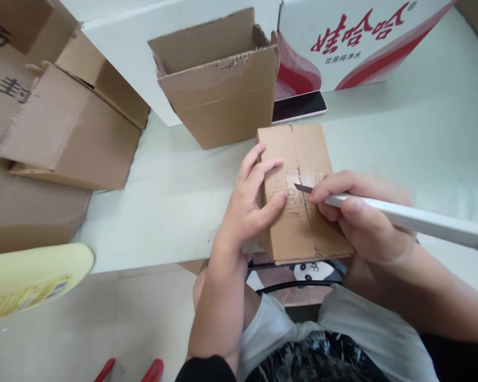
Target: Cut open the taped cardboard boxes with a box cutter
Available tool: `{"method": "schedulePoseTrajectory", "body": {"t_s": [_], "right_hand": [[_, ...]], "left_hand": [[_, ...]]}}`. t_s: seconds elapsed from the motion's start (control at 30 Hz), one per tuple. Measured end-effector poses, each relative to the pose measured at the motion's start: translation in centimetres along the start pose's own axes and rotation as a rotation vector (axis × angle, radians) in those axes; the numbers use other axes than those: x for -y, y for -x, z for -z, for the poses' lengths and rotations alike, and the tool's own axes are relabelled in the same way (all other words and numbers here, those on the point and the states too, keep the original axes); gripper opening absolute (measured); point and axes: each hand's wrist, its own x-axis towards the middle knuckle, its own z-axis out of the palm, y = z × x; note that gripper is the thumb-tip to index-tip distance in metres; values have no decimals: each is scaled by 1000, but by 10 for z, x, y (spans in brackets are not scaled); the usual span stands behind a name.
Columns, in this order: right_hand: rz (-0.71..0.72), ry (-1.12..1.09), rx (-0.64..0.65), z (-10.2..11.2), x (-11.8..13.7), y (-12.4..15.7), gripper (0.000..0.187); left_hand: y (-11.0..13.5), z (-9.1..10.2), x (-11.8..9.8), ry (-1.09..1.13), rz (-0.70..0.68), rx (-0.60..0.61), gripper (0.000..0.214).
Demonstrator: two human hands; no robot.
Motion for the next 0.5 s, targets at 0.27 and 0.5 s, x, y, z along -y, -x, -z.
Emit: {"method": "schedulePoseTrajectory", "body": {"t_s": [0.27,0.5], "right_hand": [[58,12,-34,-1,4,-3,43],[102,47,-43,-1,9,0,31]], "left_hand": [[-1,0,1,8,-13,-1,57],[-1,0,-1,-1,9,0,58]]}}
